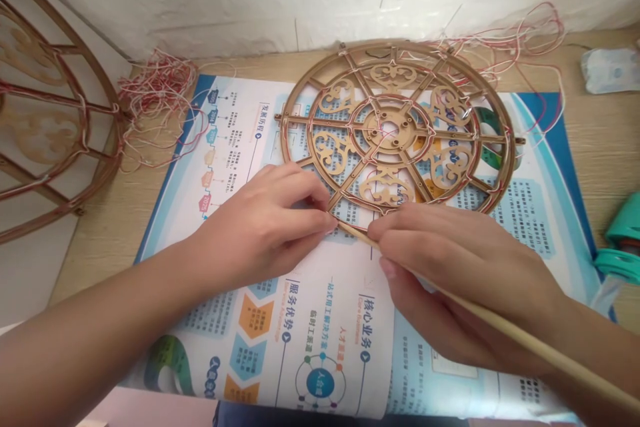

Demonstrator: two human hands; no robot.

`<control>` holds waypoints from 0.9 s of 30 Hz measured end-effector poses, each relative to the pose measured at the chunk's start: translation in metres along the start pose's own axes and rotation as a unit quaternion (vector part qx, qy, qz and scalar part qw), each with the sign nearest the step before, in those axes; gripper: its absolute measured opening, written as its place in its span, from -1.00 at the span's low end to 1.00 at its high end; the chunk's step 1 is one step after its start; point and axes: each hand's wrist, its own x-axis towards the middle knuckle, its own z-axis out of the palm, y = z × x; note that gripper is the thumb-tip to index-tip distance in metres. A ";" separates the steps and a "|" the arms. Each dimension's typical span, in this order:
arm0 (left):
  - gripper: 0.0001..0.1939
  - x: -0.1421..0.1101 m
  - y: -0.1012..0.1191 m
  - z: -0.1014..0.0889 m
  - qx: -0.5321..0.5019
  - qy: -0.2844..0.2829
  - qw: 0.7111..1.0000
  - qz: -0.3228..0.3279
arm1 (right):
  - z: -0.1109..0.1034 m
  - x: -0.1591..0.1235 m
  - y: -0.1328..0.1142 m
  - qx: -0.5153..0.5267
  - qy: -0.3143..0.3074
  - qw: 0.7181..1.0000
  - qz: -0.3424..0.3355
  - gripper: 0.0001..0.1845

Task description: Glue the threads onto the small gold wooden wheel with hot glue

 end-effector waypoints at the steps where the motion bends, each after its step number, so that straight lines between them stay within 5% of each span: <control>1: -0.84 0.000 0.000 0.000 0.001 -0.002 1.000 -0.001 | 0.000 -0.001 0.000 -0.008 -0.001 1.000 -0.010 -0.84; 10: -0.84 -0.001 0.000 0.001 0.000 0.001 1.000 -0.003 | -0.005 0.000 -0.002 -0.013 -0.041 0.998 -0.043 -0.93; 23: -0.86 -0.002 -0.002 0.006 -0.011 0.024 1.000 0.011 | -0.003 -0.001 -0.015 -0.051 -0.077 0.995 -0.031 -0.77; 27: -0.86 -0.002 -0.001 0.005 -0.008 0.026 1.000 0.012 | 0.001 -0.004 -0.017 -0.042 -0.045 0.998 -0.019 -0.76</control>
